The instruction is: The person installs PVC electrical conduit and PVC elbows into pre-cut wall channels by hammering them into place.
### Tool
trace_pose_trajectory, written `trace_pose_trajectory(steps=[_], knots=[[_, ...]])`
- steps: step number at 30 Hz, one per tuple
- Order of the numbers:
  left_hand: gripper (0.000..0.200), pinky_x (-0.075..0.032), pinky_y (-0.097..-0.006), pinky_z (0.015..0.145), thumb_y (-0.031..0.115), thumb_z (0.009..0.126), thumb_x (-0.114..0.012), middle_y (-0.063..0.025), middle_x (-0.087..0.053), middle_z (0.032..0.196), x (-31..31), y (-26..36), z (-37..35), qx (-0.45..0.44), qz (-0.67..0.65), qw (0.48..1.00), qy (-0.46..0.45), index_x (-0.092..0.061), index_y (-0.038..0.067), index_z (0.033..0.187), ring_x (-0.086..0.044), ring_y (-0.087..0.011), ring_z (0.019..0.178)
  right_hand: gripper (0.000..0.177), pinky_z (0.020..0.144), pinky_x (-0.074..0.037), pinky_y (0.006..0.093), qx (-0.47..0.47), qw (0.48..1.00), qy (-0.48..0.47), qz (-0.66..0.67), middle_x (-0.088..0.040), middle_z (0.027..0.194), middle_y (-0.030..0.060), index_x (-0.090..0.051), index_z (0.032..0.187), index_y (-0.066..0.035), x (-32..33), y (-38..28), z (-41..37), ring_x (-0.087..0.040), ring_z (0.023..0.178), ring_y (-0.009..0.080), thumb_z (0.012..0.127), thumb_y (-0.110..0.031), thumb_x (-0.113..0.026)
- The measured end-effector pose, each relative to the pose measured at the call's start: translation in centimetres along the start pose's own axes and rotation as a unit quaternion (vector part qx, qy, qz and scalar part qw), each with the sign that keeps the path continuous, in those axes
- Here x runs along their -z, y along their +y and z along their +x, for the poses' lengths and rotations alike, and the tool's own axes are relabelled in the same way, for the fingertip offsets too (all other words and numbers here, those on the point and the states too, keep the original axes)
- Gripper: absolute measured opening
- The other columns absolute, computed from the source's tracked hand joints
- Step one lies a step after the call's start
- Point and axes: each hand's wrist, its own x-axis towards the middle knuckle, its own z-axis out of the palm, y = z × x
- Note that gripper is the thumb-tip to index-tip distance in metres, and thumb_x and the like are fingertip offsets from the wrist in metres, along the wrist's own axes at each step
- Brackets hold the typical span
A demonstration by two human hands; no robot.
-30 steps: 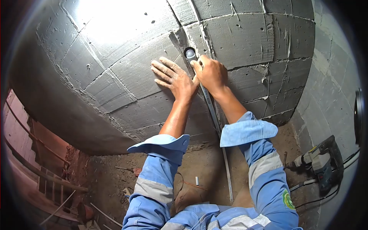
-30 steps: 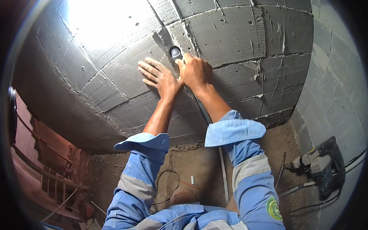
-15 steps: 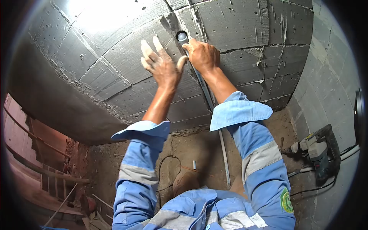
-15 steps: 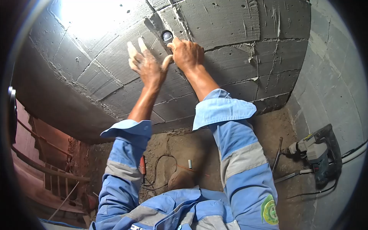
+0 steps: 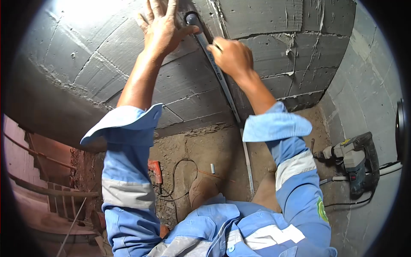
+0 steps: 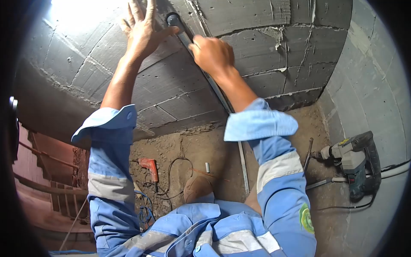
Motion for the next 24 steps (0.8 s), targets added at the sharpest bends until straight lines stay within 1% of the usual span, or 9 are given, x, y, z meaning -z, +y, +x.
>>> trace_pose_trajectory(steps=[2,6,8,12,14,15,19,22,24], knots=[[0.118,-0.007,-0.0658,0.117,0.044,0.071,-0.082,-0.0309,0.003,0.162,-0.9,-0.5,0.2,-0.024,-0.084,0.996,0.012,-0.010,0.013,0.160,0.002,-0.0457,0.151,0.028,0.058,-0.047,0.0469,-0.137,0.988,-0.008,0.071,-0.066,0.070,0.0185,-0.064,0.077,-0.006,-0.5,2.6,-5.1,-0.063,0.067,0.0428,0.088,-0.030,-0.071],[0.106,-0.012,-0.0655,0.116,0.036,0.076,-0.077,-0.0327,-0.005,0.161,-2.2,0.0,0.6,-0.011,0.077,0.994,0.071,-0.016,0.010,0.159,-0.011,-0.0491,0.149,0.032,0.056,-0.045,0.0429,-0.290,0.949,-0.051,0.111,-0.062,0.063,0.0158,-0.064,0.074,-0.002,-4.7,6.9,-15.7,-0.062,0.059,0.0370,0.090,-0.030,-0.072],[0.109,-0.013,-0.0656,0.115,0.037,0.074,-0.080,-0.0350,-0.006,0.159,0.0,2.1,-0.3,0.007,0.051,0.998,0.040,-0.017,0.007,0.158,-0.012,-0.0513,0.147,0.032,0.065,-0.049,0.0486,-0.337,0.925,-0.151,0.094,-0.068,0.075,0.0225,-0.069,0.079,-0.004,-5.6,6.0,-17.6,-0.066,0.074,0.0443,0.091,-0.033,-0.069],[0.113,-0.014,-0.0663,0.115,0.036,0.071,-0.084,-0.0375,-0.007,0.158,0.2,2.5,-0.3,-0.009,0.053,0.998,0.042,-0.017,0.004,0.157,-0.011,-0.0520,0.147,0.038,0.060,-0.048,0.0447,-0.292,0.950,-0.081,0.072,-0.065,0.063,0.0179,-0.068,0.076,-0.003,-9.0,5.1,-16.7,-0.064,0.062,0.0421,0.093,-0.037,-0.066],[0.115,-0.014,-0.0673,0.114,0.033,0.070,-0.086,-0.0391,-0.008,0.157,0.5,3.0,-0.6,-0.017,0.044,0.998,0.042,-0.016,0.002,0.156,-0.011,-0.0514,0.148,0.041,0.063,-0.050,0.0484,-0.298,0.952,-0.073,-0.010,-0.066,0.066,0.0208,-0.069,0.080,-0.004,-10.1,5.3,-15.3,-0.066,0.067,0.0442,0.096,-0.040,-0.061],[0.119,-0.014,-0.0682,0.114,0.034,0.067,-0.088,-0.0381,-0.009,0.157,0.2,3.2,-0.6,-0.023,0.076,0.994,0.078,-0.016,0.003,0.156,-0.011,-0.0512,0.148,0.041,0.063,-0.050,0.0484,-0.298,0.952,-0.074,-0.008,-0.066,0.066,0.0208,-0.069,0.080,-0.004,-10.3,5.2,-15.6,-0.066,0.067,0.0442,0.096,-0.040,-0.061],[0.121,-0.013,-0.0690,0.114,0.036,0.066,-0.088,-0.0367,-0.010,0.158,0.4,3.1,-0.7,-0.017,0.076,0.996,0.036,-0.015,0.003,0.157,-0.010,-0.0510,0.148,0.041,0.066,-0.051,0.0518,-0.275,0.959,-0.066,-0.021,-0.067,0.073,0.0230,-0.069,0.084,-0.004,-10.6,5.0,-15.0,-0.067,0.072,0.0449,0.098,-0.040,-0.056],[0.127,-0.011,-0.0671,0.116,0.042,0.064,-0.088,-0.0337,-0.009,0.160,-1.9,1.0,-1.0,-0.050,0.098,0.991,0.073,-0.013,0.001,0.157,-0.006,-0.0484,0.150,0.042,0.069,-0.051,0.0522,-0.278,0.956,-0.085,-0.034,-0.068,0.079,0.0240,-0.069,0.085,-0.004,-10.4,5.1,-15.1,-0.067,0.077,0.0448,0.099,-0.041,-0.053],[0.086,-0.016,-0.0602,0.118,0.056,0.083,-0.070,-0.0152,-0.018,0.164,-4.1,-0.9,-2.5,-0.260,0.173,0.949,0.051,-0.029,0.036,0.156,-0.024,-0.0353,0.148,0.042,0.070,-0.051,0.0524,-0.276,0.956,-0.097,-0.027,-0.068,0.083,0.0247,-0.068,0.085,-0.004,-10.0,5.1,-14.8,-0.067,0.080,0.0449,0.100,-0.041,-0.052]])
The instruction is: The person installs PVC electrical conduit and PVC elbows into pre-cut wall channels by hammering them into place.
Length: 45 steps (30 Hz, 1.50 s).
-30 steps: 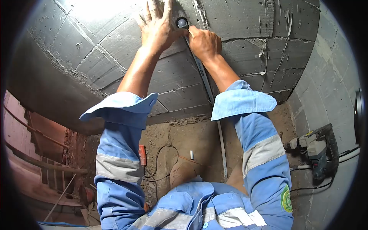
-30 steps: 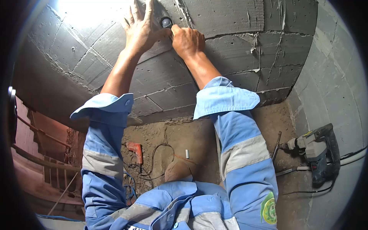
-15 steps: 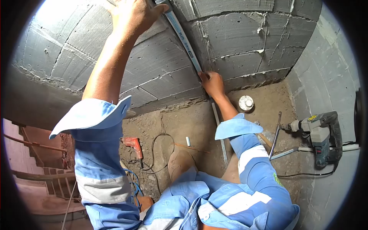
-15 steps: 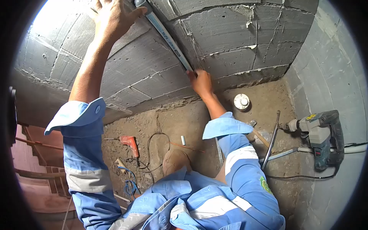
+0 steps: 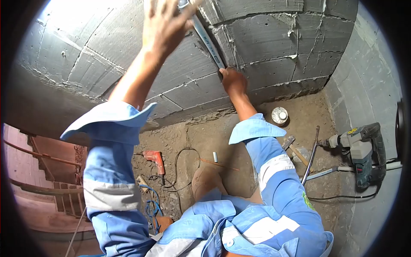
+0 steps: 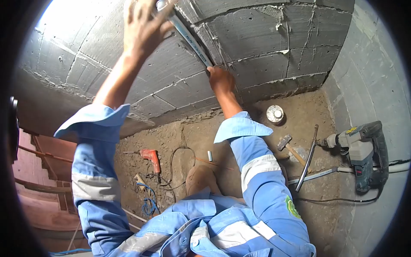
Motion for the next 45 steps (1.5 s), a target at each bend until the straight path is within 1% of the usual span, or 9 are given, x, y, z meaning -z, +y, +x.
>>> trace_pose_trajectory(steps=[1,4,18,22,29,32,36,44,45], knots=[[0.068,-0.017,-0.0552,0.121,0.049,0.091,-0.063,-0.0040,-0.021,0.164,0.3,1.4,-1.2,-0.064,0.061,0.995,-0.036,-0.034,0.043,0.153,-0.024,-0.0263,0.150,0.043,0.070,-0.051,0.0528,-0.009,1.000,-0.023,0.003,-0.068,0.084,0.0250,-0.068,0.087,-0.004,0.2,-0.1,0.0,-0.067,0.082,0.0451,0.100,-0.041,-0.051],[0.068,-0.008,-0.0522,0.125,0.044,0.098,-0.052,-0.0014,-0.016,0.166,-1.5,4.6,-4.9,-0.214,0.016,0.967,-0.141,-0.027,0.023,0.158,-0.012,-0.0185,0.153,0.040,0.069,-0.050,0.0539,-0.022,0.999,-0.034,-0.004,-0.068,0.082,0.0249,-0.069,0.088,-0.005,-0.1,0.1,0.2,-0.066,0.080,0.0462,0.100,-0.039,-0.052],[0.103,-0.011,-0.0499,0.125,0.053,0.081,-0.070,-0.0051,-0.008,0.167,-1.7,9.5,-6.2,-0.073,0.047,0.968,-0.235,-0.019,0.005,0.158,-0.009,-0.0210,0.154,0.019,0.066,-0.053,0.0503,-0.030,0.999,0.036,0.013,-0.069,0.076,0.0241,-0.074,0.090,-0.008,-1.3,1.1,-1.2,-0.069,0.075,0.0421,0.091,-0.022,-0.061],[0.081,-0.011,-0.0555,0.122,0.052,0.084,-0.068,-0.0094,-0.005,0.168,0.1,9.7,-5.4,-0.100,0.097,0.934,-0.329,-0.050,0.002,0.144,-0.003,-0.0285,0.154,0.037,0.060,-0.051,0.0385,-0.203,0.932,0.004,0.301,-0.071,0.070,0.0164,-0.067,0.079,-0.001,-0.9,6.2,-7.1,-0.069,0.061,0.0262,0.095,-0.034,-0.062],[0.102,-0.013,-0.0538,0.123,0.052,0.080,-0.073,-0.0076,-0.004,0.168,-1.6,10.9,-6.4,-0.028,-0.016,0.974,-0.225,-0.029,-0.003,0.153,-0.004,-0.0223,0.155,0.044,0.054,-0.049,0.0346,-0.441,0.851,-0.074,0.277,-0.070,0.068,0.0126,-0.062,0.077,0.002,-6.2,18.7,-21.0,-0.063,0.054,0.0171,0.096,-0.038,-0.062],[0.102,-0.013,-0.0543,0.123,0.050,0.078,-0.076,-0.0096,-0.002,0.168,-0.7,11.3,-5.7,-0.026,-0.001,0.962,-0.272,-0.031,-0.004,0.152,-0.004,-0.0250,0.155,0.047,0.054,-0.049,0.0350,-0.424,0.826,-0.078,0.364,-0.070,0.072,0.0146,-0.062,0.080,0.001,-7.4,17.3,-18.5,-0.062,0.055,0.0177,0.096,-0.043,-0.061],[0.108,-0.012,-0.0549,0.123,0.047,0.072,-0.081,-0.0123,-0.002,0.167,-1.0,11.0,-5.9,-0.032,0.006,0.958,-0.283,-0.030,-0.006,0.152,-0.003,-0.0285,0.155,0.051,0.059,-0.049,0.0370,-0.264,0.910,-0.121,0.294,-0.068,0.073,0.0131,-0.063,0.090,0.001,-10.9,14.8,-12.3,-0.062,0.056,0.0199,0.096,-0.049,-0.059],[0.113,-0.013,-0.0544,0.124,0.045,0.071,-0.083,-0.0127,-0.004,0.167,-1.6,11.0,-6.0,-0.039,0.033,0.956,-0.289,-0.024,-0.005,0.154,-0.005,-0.0279,0.154,0.052,0.057,-0.048,0.0331,-0.277,0.881,-0.062,0.378,-0.063,0.066,0.0069,-0.065,0.082,-0.001,-8.8,10.5,-11.1,-0.058,0.056,0.0132,0.095,-0.051,-0.063],[0.113,-0.013,-0.0546,0.124,0.045,0.071,-0.083,-0.0128,-0.004,0.167,-2.0,11.1,-6.4,-0.037,0.033,0.960,-0.275,-0.024,-0.006,0.154,-0.005,-0.0281,0.154,0.053,0.063,-0.050,0.0395,-0.230,0.923,-0.039,0.306,-0.066,0.070,0.0148,-0.066,0.086,0.002,-6.8,9.4,-10.1,-0.065,0.063,0.0250,0.097,-0.050,-0.058]])
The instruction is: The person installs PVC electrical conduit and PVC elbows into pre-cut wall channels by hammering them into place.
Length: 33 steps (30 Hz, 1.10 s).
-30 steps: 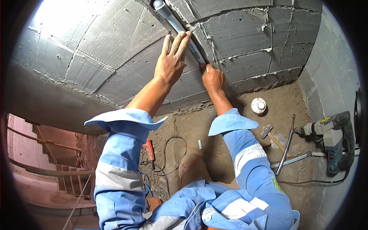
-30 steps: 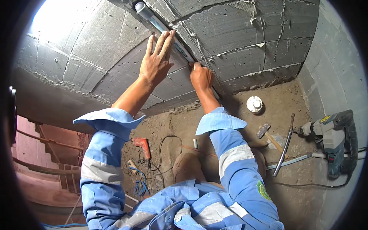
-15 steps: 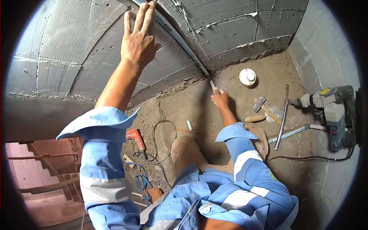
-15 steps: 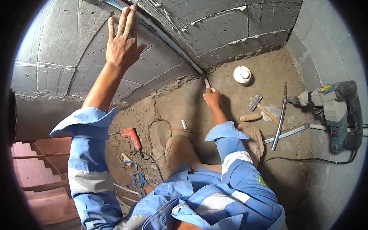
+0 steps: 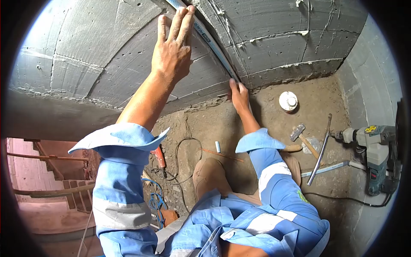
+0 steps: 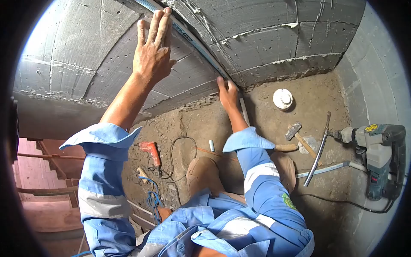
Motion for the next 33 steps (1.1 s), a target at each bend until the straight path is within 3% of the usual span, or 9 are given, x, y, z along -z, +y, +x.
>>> trace_pose_trajectory(steps=[5,6,7,13,17,19,23,25,33], knots=[[0.111,-0.013,-0.0558,0.123,0.045,0.073,-0.081,-0.0139,-0.003,0.167,1.0,0.3,-0.1,0.003,0.023,1.000,-0.007,-0.024,-0.007,0.153,-0.004,-0.0296,0.154,0.055,0.083,-0.049,0.0506,-0.029,0.992,-0.105,-0.056,-0.065,0.093,0.0333,-0.067,0.097,0.005,-1.0,0.6,5.1,-0.061,0.097,0.0532,0.099,-0.046,-0.048],[0.105,-0.013,-0.0558,0.123,0.039,0.075,-0.078,-0.0149,-0.003,0.167,1.4,0.2,-0.1,0.000,0.021,0.999,-0.026,-0.025,-0.007,0.153,-0.004,-0.0296,0.154,0.054,0.082,-0.049,0.0505,0.014,0.986,-0.114,-0.119,-0.065,0.093,0.0334,-0.067,0.096,0.005,-0.5,0.3,5.2,-0.062,0.096,0.0524,0.098,-0.046,-0.049],[0.035,-0.009,-0.0599,0.122,0.024,0.081,-0.066,-0.0117,-0.005,0.168,1.1,0.1,0.0,-0.009,-0.004,1.000,-0.020,-0.076,0.009,0.111,-0.005,-0.0293,0.155,0.053,0.081,-0.049,0.0504,0.055,0.974,-0.123,-0.182,-0.065,0.092,0.0334,-0.068,0.094,0.005,0.0,1.0,5.8,-0.063,0.096,0.0516,0.098,-0.045,-0.049],[0.036,-0.008,-0.0586,0.122,0.026,0.085,-0.064,-0.0106,-0.002,0.168,0.1,-0.2,0.0,-0.008,0.008,1.000,0.017,-0.075,0.010,0.114,-0.003,-0.0278,0.155,0.040,0.068,-0.048,0.0386,-0.082,0.978,-0.191,-0.003,-0.066,0.074,0.0132,-0.069,0.096,0.003,0.6,0.9,6.1,-0.060,0.070,0.0220,0.097,-0.035,-0.054],[0.040,-0.008,-0.0571,0.122,0.034,0.089,-0.060,-0.0074,-0.001,0.169,0.9,-1.3,0.1,-0.015,0.016,1.000,0.017,-0.072,0.014,0.122,0.000,-0.0266,0.155,0.040,0.063,-0.047,0.0347,0.029,0.979,-0.195,-0.054,-0.065,0.073,0.0086,-0.068,0.094,0.000,0.7,1.6,6.6,-0.058,0.066,0.0157,0.100,-0.037,-0.055],[0.074,-0.013,-0.0533,0.122,0.025,0.087,-0.060,-0.0101,-0.004,0.168,2.0,-0.8,-0.3,-0.025,0.067,0.995,-0.064,-0.035,0.001,0.153,-0.004,-0.0295,0.155,0.046,0.063,-0.049,0.0331,-0.043,0.983,-0.180,0.020,-0.067,0.076,0.0075,-0.069,0.097,0.000,0.3,2.0,4.5,-0.061,0.066,0.0147,0.100,-0.044,-0.056],[0.041,-0.014,-0.0578,0.120,0.034,0.087,-0.065,-0.0113,-0.005,0.168,3.3,0.7,0.3,0.005,0.008,0.996,-0.087,-0.074,0.011,0.119,0.000,-0.0317,0.155,0.051,0.066,-0.053,0.0338,-0.111,0.982,-0.150,0.011,-0.069,0.081,0.0099,-0.068,0.102,0.000,8.0,2.2,-4.0,-0.065,0.068,0.0167,0.096,-0.051,-0.061],[0.100,-0.015,-0.0561,0.122,0.028,0.079,-0.073,-0.0115,0.000,0.168,3.0,1.4,0.6,0.040,0.040,0.995,-0.079,-0.017,-0.002,0.157,0.000,-0.0269,0.155,0.049,0.070,-0.053,0.0352,-0.008,0.974,-0.052,-0.221,-0.072,0.088,0.0159,-0.067,0.106,0.001,11.5,9.5,-9.2,-0.068,0.074,0.0215,0.095,-0.047,-0.062],[0.124,-0.021,-0.0559,0.121,0.041,0.068,-0.087,-0.0138,0.000,0.167,0.9,1.1,0.2,0.029,0.000,1.000,0.000,-0.012,-0.006,0.156,-0.004,-0.0318,0.154,0.033,0.072,-0.050,0.0385,-0.142,0.972,0.109,-0.149,-0.070,0.082,0.0148,-0.066,0.095,-0.001,26.4,8.3,-19.7,-0.065,0.075,0.0266,0.092,-0.033,-0.067]])
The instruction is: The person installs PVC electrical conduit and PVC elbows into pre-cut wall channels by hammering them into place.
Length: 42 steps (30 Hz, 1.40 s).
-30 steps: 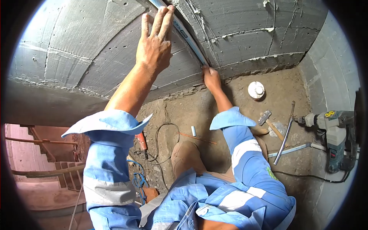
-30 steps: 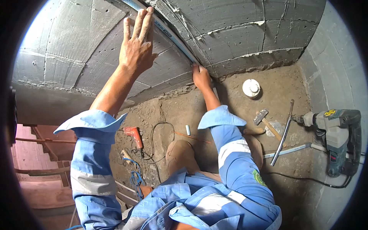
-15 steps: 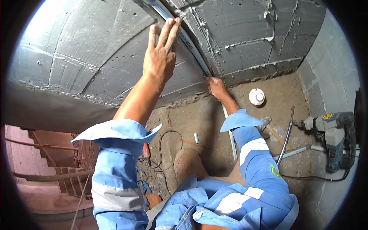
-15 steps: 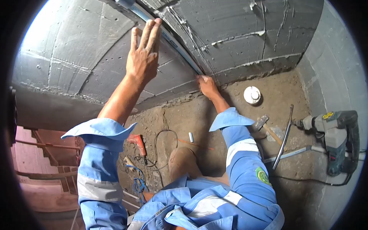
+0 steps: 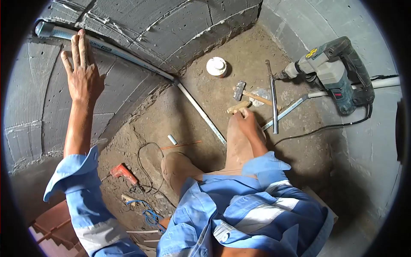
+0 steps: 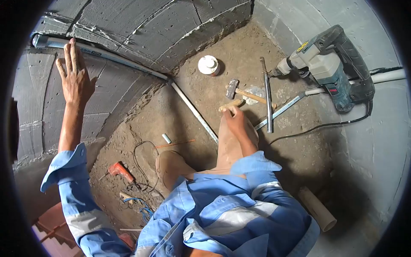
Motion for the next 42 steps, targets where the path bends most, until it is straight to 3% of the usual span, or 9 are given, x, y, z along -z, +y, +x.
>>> trace_pose_trajectory(steps=[5,7,15,17,24,29,36,38,42], knots=[[0.125,-0.016,-0.0545,0.122,0.040,0.067,-0.088,-0.0157,0.000,0.167,1.7,0.1,-0.2,0.005,-0.016,0.999,-0.041,-0.013,-0.007,0.156,-0.003,-0.0319,0.154,0.033,0.076,-0.052,0.0453,0.007,0.982,0.073,-0.173,-0.069,0.083,0.0175,-0.067,0.099,-0.002,2.2,2.2,6.5,-0.067,0.081,0.0385,0.089,-0.033,-0.068],[0.125,-0.015,-0.0552,0.122,0.040,0.068,-0.087,-0.0174,0.002,0.166,2.0,0.2,0.1,0.006,-0.005,0.998,-0.062,-0.011,-0.008,0.155,-0.003,-0.0336,0.154,0.038,0.086,-0.050,0.0491,-0.012,0.945,0.088,-0.314,-0.067,0.104,0.0200,-0.064,0.108,-0.005,3.2,1.8,8.4,-0.063,0.100,0.0402,0.086,-0.035,-0.068],[0.112,-0.013,-0.0572,0.121,0.043,0.070,-0.084,-0.0221,-0.001,0.165,2.9,0.2,0.3,-0.005,-0.030,0.995,-0.093,-0.027,-0.012,0.150,-0.003,-0.0375,0.154,0.052,0.095,-0.045,0.0484,0.004,0.882,0.046,-0.469,-0.059,0.121,0.0204,-0.060,0.126,-0.006,7.9,3.0,9.9,-0.053,0.118,0.0375,0.085,-0.037,-0.070],[0.100,-0.012,-0.0569,0.122,0.041,0.073,-0.078,-0.0205,0.001,0.166,2.6,0.2,0.4,-0.005,0.013,0.994,-0.106,-0.035,-0.010,0.148,-0.002,-0.0359,0.154,0.058,0.094,-0.046,0.0512,-0.043,0.852,0.139,-0.504,-0.054,0.128,0.0157,-0.057,0.130,-0.006,8.3,4.0,9.4,-0.051,0.119,0.0362,0.083,-0.037,-0.073],[0.072,-0.009,-0.0582,0.122,0.025,0.081,-0.063,-0.0155,0.002,0.168,1.2,0.0,0.2,0.004,0.027,0.996,-0.080,-0.047,-0.003,0.145,0.001,-0.0315,0.155,0.051,0.097,-0.046,0.0524,-0.083,0.882,0.128,-0.445,-0.057,0.127,0.0217,-0.052,0.131,-0.006,11.8,7.9,11.4,-0.054,0.122,0.0377,0.086,-0.024,-0.067],[0.078,-0.011,-0.0567,0.123,0.024,0.085,-0.062,-0.0122,0.001,0.168,2.2,0.3,0.2,0.014,0.046,0.992,-0.113,-0.033,0.000,0.153,-0.002,-0.0267,0.155,0.042,0.097,-0.045,0.0510,-0.178,0.893,0.075,-0.408,-0.063,0.117,0.0214,-0.056,0.115,0.000,12.7,7.5,12.4,-0.059,0.115,0.0393,0.083,-0.025,-0.070],[0.080,-0.010,-0.0550,0.124,0.023,0.085,-0.062,-0.0105,0.000,0.168,2.2,0.2,0.2,0.013,0.008,0.995,-0.103,-0.029,-0.001,0.154,-0.001,-0.0264,0.155,0.047,0.102,-0.042,0.0484,0.035,0.881,0.143,-0.450,-0.057,0.125,0.0213,-0.056,0.122,0.000,10.2,4.1,8.4,-0.051,0.122,0.0392,0.083,-0.021,-0.072],[0.083,-0.009,-0.0539,0.124,0.022,0.085,-0.061,-0.0095,0.001,0.168,2.5,0.3,0.2,0.022,0.019,0.992,-0.121,-0.024,-0.001,0.156,-0.001,-0.0258,0.155,0.047,0.103,-0.041,0.0489,0.170,0.869,0.023,-0.465,-0.056,0.124,0.0202,-0.058,0.121,0.000,9.0,5.7,9.2,-0.050,0.121,0.0400,0.081,-0.021,-0.074],[0.084,-0.007,-0.0537,0.124,0.022,0.085,-0.062,-0.0088,0.001,0.168,2.3,0.3,0.1,0.024,0.024,0.993,-0.112,-0.024,0.000,0.156,0.000,-0.0252,0.155,0.040,0.103,-0.040,0.0479,0.099,0.899,-0.072,-0.421,-0.054,0.127,0.0201,-0.059,0.112,-0.002,6.1,3.9,10.6,-0.047,0.124,0.0388,0.082,-0.025,-0.072]])
